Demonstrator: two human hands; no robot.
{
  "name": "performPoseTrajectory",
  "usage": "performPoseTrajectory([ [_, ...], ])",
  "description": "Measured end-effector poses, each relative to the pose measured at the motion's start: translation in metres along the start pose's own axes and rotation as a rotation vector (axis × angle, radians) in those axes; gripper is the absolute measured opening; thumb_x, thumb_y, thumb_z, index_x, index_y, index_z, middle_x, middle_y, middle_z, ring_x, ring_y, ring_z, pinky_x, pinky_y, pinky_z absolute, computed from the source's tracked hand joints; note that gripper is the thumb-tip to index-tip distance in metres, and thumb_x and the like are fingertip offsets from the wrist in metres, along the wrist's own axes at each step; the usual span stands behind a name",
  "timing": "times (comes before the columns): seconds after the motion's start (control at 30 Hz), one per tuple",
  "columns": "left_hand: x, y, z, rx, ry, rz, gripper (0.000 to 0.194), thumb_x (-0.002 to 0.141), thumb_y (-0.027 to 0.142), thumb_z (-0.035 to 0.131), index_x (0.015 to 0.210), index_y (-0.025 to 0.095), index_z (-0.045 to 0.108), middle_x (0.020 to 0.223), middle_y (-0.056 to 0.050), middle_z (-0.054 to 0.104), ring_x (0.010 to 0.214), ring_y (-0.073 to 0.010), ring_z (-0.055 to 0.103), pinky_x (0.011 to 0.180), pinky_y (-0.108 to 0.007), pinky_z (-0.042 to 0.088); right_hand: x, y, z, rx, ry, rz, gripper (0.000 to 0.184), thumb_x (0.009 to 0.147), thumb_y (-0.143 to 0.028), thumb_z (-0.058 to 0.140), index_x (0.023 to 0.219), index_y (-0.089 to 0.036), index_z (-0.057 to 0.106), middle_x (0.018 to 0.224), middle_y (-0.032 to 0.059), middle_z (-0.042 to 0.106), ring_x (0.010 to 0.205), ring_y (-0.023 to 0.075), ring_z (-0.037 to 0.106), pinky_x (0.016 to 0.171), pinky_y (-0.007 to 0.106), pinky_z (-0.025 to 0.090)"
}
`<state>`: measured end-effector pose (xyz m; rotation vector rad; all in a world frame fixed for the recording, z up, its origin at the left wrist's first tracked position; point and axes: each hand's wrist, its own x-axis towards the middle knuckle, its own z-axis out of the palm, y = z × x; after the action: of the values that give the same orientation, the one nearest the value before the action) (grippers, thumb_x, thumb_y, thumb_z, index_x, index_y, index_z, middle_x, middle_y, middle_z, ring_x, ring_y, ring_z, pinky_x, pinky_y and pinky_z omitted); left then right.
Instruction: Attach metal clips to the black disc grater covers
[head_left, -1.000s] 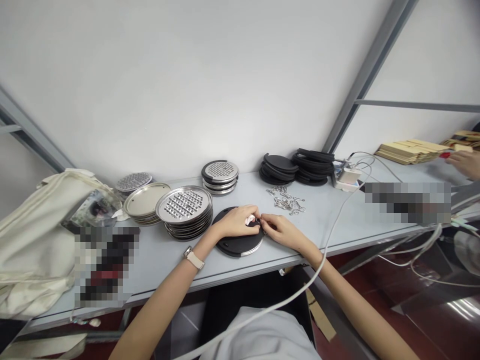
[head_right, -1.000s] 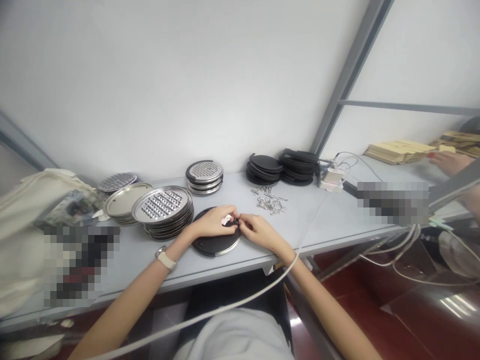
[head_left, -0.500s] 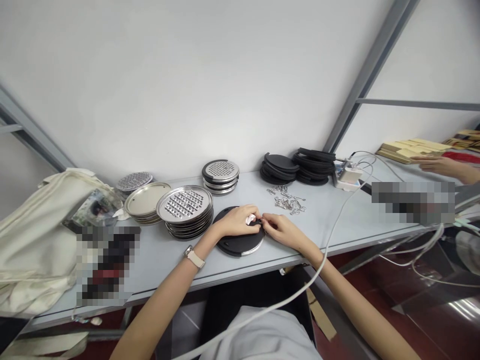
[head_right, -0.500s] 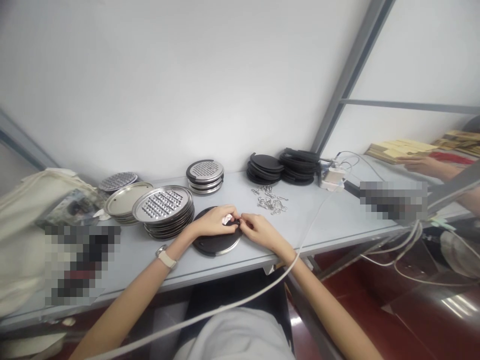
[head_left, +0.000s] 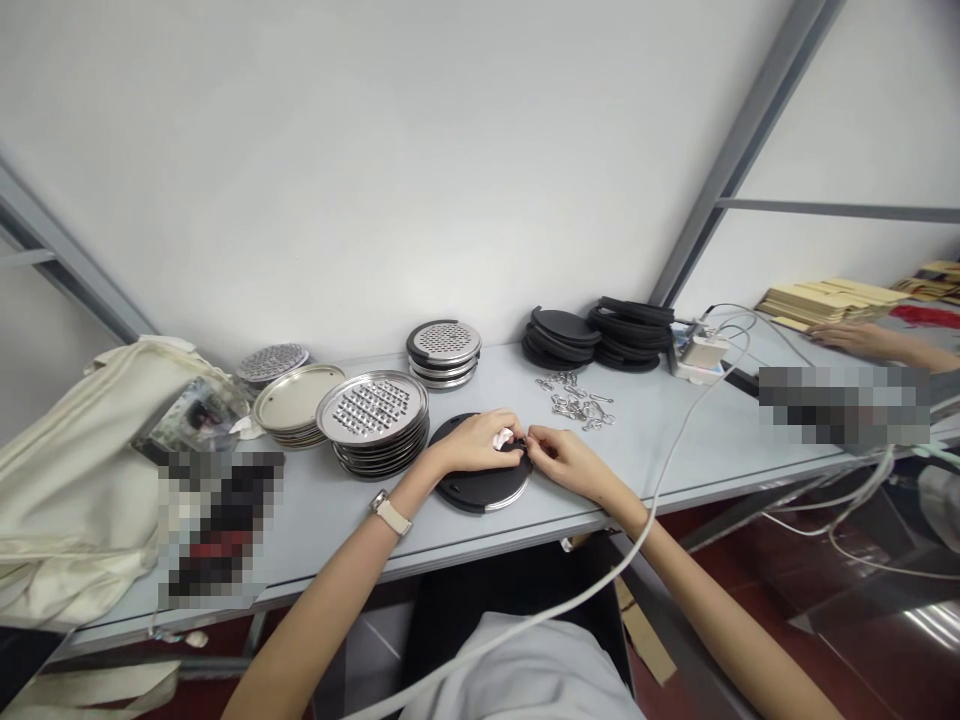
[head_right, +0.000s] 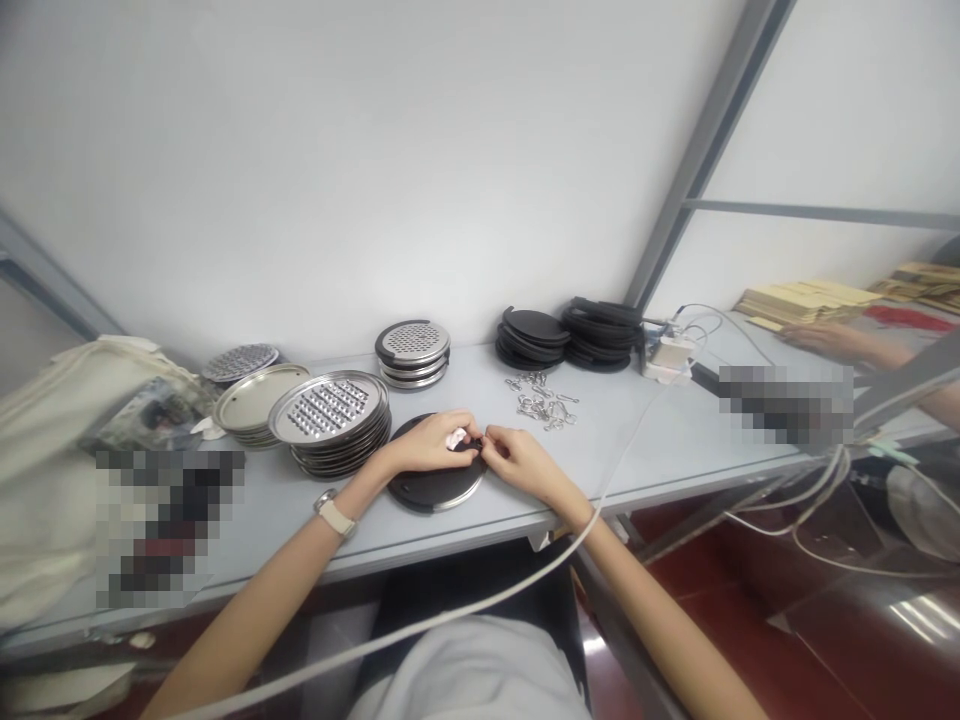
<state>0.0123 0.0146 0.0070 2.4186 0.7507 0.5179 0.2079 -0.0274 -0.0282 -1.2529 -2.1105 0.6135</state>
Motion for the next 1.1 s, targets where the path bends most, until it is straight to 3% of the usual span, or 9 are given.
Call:
performPoseTrajectory([
  [0.43, 0.0007, -0.0002, 0.0012, 0.031, 0.003, 0.003, 0.013, 0.077, 0.025, 0.06, 0.088, 0.019, 0.057, 0.089, 0.001, 0.059, 0.078, -0.0138, 0.055, 0.069, -0.024, 0.04, -0.0002, 0.0001, -0.0014, 0.025, 0.014, 0.022, 0.022, 0.088, -0.023, 0.043, 0.067, -0.02, 0.039, 0.058, -0.0053, 0.04, 0.055, 0.0106, 0.039, 0.054, 0.023, 0.029],
  [1.1, 0.0005, 0.0055, 0.0003, 0.056, 0.021, -0.047, 0.015, 0.074, 0.025, 0.059, 0.087, 0.021, 0.053, 0.084, 0.003, 0.058, 0.075, -0.0139, 0.052, 0.066, -0.024, 0.039, 0.0004, -0.0054, -0.0044, -0.06, -0.028, -0.076, 0.026, 0.095, -0.025, 0.038, 0.073, -0.018, 0.049, 0.065, -0.0009, 0.053, 0.059, 0.0125, 0.048, 0.06, 0.024, 0.034],
])
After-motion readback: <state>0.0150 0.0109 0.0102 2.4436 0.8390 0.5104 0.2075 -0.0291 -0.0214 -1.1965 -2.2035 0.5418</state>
